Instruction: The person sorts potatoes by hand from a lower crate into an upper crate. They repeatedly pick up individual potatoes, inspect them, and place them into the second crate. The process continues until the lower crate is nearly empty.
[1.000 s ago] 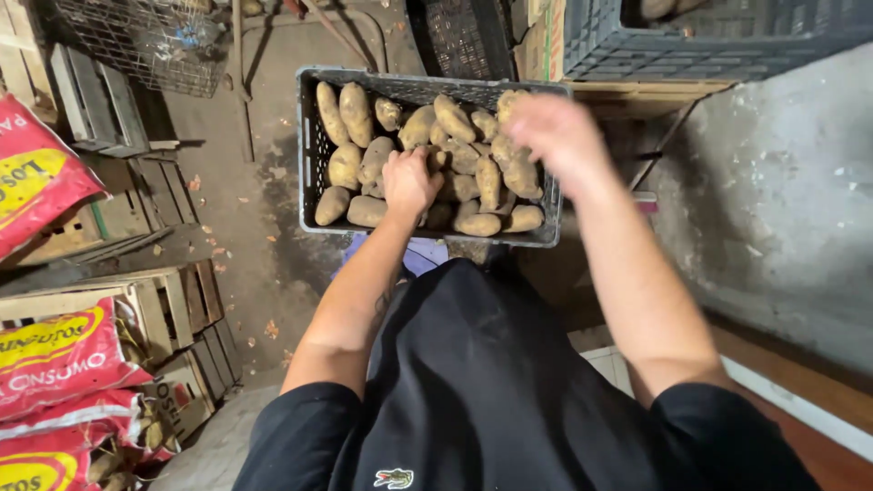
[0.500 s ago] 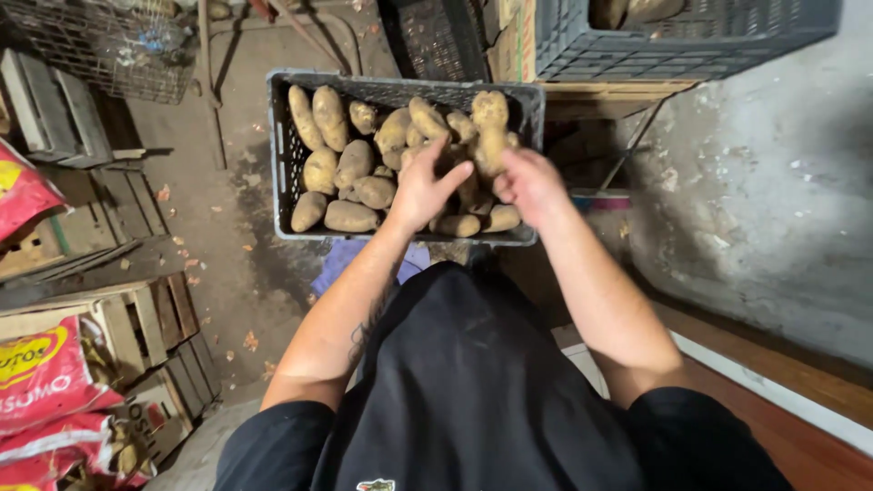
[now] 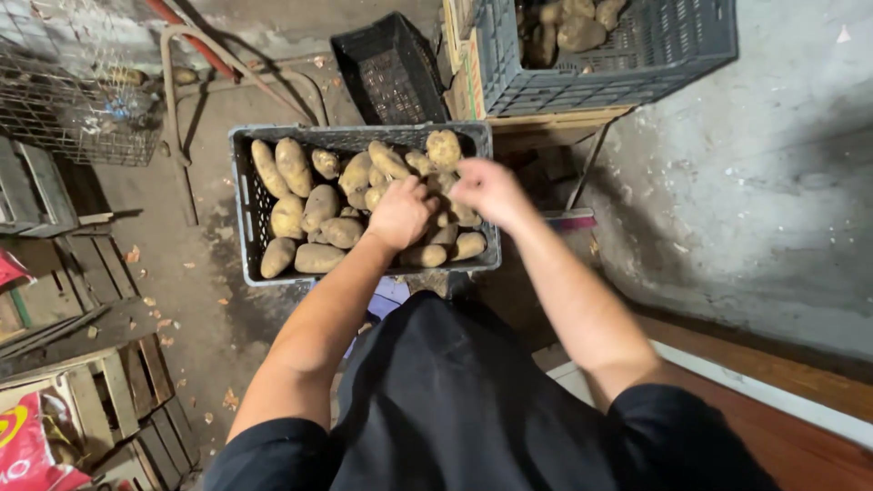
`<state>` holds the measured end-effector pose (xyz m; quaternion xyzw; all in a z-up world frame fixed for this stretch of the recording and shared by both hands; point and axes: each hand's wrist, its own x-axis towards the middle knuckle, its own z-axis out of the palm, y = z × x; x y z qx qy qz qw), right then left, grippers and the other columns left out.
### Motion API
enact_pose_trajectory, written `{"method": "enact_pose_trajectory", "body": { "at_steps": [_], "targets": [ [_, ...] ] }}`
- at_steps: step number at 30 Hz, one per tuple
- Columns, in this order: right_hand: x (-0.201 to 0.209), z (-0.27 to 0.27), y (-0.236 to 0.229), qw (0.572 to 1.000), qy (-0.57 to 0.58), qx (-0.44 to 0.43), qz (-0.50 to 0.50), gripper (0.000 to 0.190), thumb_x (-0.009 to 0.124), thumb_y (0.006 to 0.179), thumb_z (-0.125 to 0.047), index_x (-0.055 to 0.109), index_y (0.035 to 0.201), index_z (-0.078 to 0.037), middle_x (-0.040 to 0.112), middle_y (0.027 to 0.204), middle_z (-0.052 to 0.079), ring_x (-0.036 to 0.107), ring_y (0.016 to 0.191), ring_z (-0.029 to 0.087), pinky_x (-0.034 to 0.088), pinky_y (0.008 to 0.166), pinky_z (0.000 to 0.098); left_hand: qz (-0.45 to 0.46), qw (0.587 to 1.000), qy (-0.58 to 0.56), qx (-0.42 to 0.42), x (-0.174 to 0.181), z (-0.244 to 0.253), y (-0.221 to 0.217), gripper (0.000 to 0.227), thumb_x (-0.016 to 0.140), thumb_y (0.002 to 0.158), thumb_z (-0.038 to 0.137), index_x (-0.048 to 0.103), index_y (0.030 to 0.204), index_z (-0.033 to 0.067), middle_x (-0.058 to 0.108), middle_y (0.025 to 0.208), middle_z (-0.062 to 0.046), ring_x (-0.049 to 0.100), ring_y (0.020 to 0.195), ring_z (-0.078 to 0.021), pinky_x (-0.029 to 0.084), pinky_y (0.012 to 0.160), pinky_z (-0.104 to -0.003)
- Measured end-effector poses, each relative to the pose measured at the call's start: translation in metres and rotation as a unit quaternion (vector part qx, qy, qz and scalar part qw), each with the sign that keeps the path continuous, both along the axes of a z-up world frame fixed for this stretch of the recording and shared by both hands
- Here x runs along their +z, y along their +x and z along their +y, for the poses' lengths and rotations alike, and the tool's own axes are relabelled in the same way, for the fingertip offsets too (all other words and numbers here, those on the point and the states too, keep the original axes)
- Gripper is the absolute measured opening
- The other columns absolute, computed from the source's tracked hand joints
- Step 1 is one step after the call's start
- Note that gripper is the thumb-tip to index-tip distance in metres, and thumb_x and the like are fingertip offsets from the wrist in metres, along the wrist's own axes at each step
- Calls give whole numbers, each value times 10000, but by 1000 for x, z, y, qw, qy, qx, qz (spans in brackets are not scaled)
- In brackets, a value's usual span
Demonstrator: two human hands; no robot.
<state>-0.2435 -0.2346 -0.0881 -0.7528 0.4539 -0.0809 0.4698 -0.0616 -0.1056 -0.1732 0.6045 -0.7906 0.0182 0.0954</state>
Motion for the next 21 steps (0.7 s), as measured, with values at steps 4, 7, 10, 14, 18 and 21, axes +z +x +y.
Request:
{"method": "enact_pose_trajectory", "body": {
  "at_steps": [4, 7, 10, 14, 18, 21],
  "targets": [
    [-25, 45, 11, 998, 46, 14, 46, 741, 902, 743, -407, 616, 1417, -298, 720, 1278, 84, 702, 1143, 295, 597, 941, 397, 208, 967, 75, 127, 43, 0, 17, 438, 772, 760, 512, 781, 1119, 260, 723, 949, -26, 650, 1039, -261, 527, 839, -391],
    [-40, 54, 17, 988, 136, -57, -50, 882, 923, 756, -301, 496, 1522, -213, 718, 1277, 125, 698, 1168, 260, 593, 974, 404, 517, 792, 167, 279, 64, -3, 6, 424, 904, 746, 506, 800, 1107, 310, 746, 1113, -51, 688, 1141, -280, 547, 997, -387],
    [-39, 37, 3, 964, 186, -115, -148, 618, 904, 778, -193, 618, 1325, -156, 747, 1051, 94, 694, 779, 177, 606, 568, 288, 618, 734, 137, 246, 78, 2, 3, 397, 884, 850, 320, 775, 1193, 151, 702, 1180, -175, 653, 1197, -341, 505, 1037, -431],
    [-1, -42, -17, 893, 234, -337, -182, 402, 844, 782, -349, 600, 933, -67, 628, 695, 109, 544, 407, 144, 431, 298, 215, 554, 776, 128, 272, 94, 32, 34, 586, 805, 901, 333, 624, 1373, 35, 690, 1225, -248, 646, 1181, -424, 517, 1003, -504],
    [61, -114, -23, 864, 230, -314, -319, 430, 754, 784, -501, 596, 1086, -239, 761, 1304, 232, 623, 501, 102, 405, 336, 197, 513, 786, 22, 344, 45, 100, 83, 326, 740, 879, 166, 729, 1171, 22, 763, 1134, -128, 722, 1019, -214, 558, 901, -331],
    [120, -76, 6, 976, 48, -172, -121, 672, 746, 838, -295, 576, 1455, -92, 698, 945, 13, 532, 515, 16, 336, 353, 156, 410, 796, 15, 445, 59, 144, 103, 296, 716, 853, 207, 750, 1135, 124, 754, 997, -99, 696, 819, -234, 554, 755, -378]
  ]
}}
